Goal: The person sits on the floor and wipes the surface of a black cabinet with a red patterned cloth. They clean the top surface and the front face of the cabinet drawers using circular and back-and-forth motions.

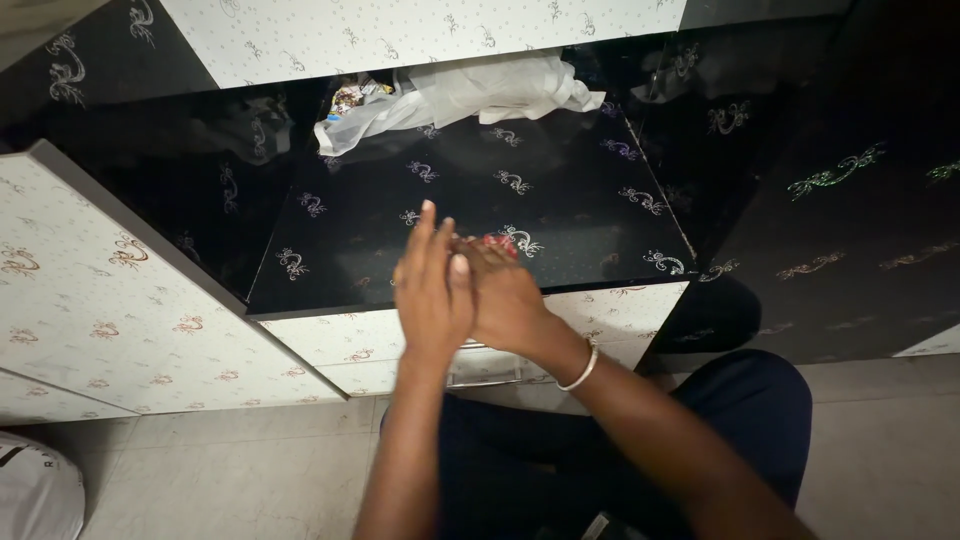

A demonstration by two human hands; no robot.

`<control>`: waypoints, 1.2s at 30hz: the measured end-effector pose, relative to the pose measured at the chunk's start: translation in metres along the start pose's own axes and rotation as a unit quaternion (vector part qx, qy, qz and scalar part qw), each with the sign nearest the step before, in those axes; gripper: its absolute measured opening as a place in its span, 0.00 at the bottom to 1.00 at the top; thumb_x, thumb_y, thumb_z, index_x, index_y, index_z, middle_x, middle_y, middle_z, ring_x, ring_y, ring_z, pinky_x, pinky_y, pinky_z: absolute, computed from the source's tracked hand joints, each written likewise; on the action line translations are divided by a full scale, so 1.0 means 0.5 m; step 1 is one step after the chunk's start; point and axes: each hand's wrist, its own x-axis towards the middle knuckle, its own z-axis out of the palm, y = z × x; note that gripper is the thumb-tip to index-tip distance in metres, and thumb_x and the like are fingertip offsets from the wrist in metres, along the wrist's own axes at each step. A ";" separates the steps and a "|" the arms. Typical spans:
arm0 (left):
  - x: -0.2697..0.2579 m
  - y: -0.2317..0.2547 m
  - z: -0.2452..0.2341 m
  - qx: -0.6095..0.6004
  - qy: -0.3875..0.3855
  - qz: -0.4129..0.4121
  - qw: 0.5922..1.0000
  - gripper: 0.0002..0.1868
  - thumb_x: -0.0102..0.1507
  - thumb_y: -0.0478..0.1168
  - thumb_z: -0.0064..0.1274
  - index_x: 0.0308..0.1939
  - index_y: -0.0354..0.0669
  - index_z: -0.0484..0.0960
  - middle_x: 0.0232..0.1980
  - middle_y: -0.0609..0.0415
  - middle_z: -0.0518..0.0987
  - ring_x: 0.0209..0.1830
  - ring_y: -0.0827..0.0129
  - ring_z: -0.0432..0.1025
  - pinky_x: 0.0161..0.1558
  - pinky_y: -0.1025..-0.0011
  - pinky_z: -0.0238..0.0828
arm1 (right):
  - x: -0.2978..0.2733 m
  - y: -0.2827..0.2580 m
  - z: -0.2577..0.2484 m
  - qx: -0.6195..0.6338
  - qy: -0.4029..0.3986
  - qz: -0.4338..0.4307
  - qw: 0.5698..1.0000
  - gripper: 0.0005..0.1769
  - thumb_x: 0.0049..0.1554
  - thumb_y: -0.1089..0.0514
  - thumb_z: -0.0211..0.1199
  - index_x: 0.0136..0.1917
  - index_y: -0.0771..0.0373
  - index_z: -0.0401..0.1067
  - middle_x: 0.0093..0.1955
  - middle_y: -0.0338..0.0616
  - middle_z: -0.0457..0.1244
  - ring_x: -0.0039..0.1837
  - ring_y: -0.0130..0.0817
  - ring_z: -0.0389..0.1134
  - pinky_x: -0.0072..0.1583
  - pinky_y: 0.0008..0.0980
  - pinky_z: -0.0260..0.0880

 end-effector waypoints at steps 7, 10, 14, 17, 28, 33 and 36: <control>0.072 -0.139 -0.002 0.192 -0.197 -0.092 0.957 0.30 0.71 0.58 0.34 0.67 0.43 0.76 0.78 0.39 0.61 0.78 0.37 0.53 0.72 0.45 0.50 | -0.011 0.041 -0.040 -0.109 -0.071 0.016 0.991 0.23 0.66 0.51 0.47 0.64 0.69 0.70 0.71 0.61 0.62 0.69 0.58 0.66 0.72 0.53 0.61; 0.080 -0.180 -0.006 0.230 -0.279 -0.140 0.922 0.33 0.71 0.61 0.30 0.71 0.48 0.71 0.79 0.41 0.56 0.80 0.38 0.44 0.74 0.45 0.40 | -0.028 0.106 -0.105 -0.136 -0.080 0.090 0.983 0.27 0.64 0.52 0.45 0.68 0.71 0.69 0.67 0.63 0.62 0.64 0.64 0.65 0.66 0.56 0.59; 0.089 -0.201 -0.014 0.229 -0.301 -0.174 0.909 0.35 0.70 0.62 0.26 0.72 0.49 0.69 0.81 0.43 0.53 0.81 0.39 0.41 0.76 0.47 0.36 | -0.077 0.189 -0.196 -0.159 -0.128 0.247 0.947 0.27 0.68 0.52 0.44 0.72 0.69 0.65 0.68 0.63 0.64 0.67 0.61 0.67 0.66 0.52 0.68; 0.087 -0.197 -0.010 0.207 -0.277 -0.189 0.919 0.34 0.70 0.61 0.25 0.71 0.48 0.71 0.80 0.44 0.56 0.81 0.41 0.43 0.76 0.49 0.37 | -0.088 0.246 -0.219 -0.219 -0.100 0.177 0.954 0.26 0.64 0.50 0.49 0.68 0.68 0.69 0.76 0.66 0.56 0.73 0.66 0.59 0.73 0.59 0.55; 0.079 -0.203 -0.017 0.085 -0.165 -0.233 0.954 0.35 0.73 0.60 0.22 0.68 0.42 0.73 0.75 0.43 0.67 0.80 0.46 0.51 0.76 0.52 0.45 | 0.041 0.177 -0.056 -0.129 -0.200 0.116 0.964 0.37 0.66 0.38 0.42 0.74 0.70 0.58 0.79 0.71 0.44 0.79 0.65 0.44 0.75 0.60 0.39; 0.089 -0.168 -0.037 0.092 -0.210 -0.210 0.950 0.33 0.71 0.61 0.26 0.69 0.49 0.73 0.75 0.49 0.68 0.79 0.49 0.55 0.75 0.49 0.46 | 0.089 0.072 0.025 -0.117 -0.231 0.073 0.963 0.35 0.65 0.39 0.43 0.73 0.66 0.61 0.81 0.66 0.47 0.82 0.59 0.47 0.78 0.56 0.42; 0.093 -0.149 -0.049 0.108 -0.250 -0.185 0.944 0.32 0.69 0.62 0.30 0.70 0.53 0.72 0.76 0.52 0.66 0.78 0.51 0.54 0.74 0.47 0.43 | 0.105 0.041 0.058 -0.068 -0.232 0.034 0.970 0.38 0.64 0.41 0.47 0.77 0.69 0.54 0.81 0.66 0.45 0.82 0.61 0.44 0.78 0.56 0.39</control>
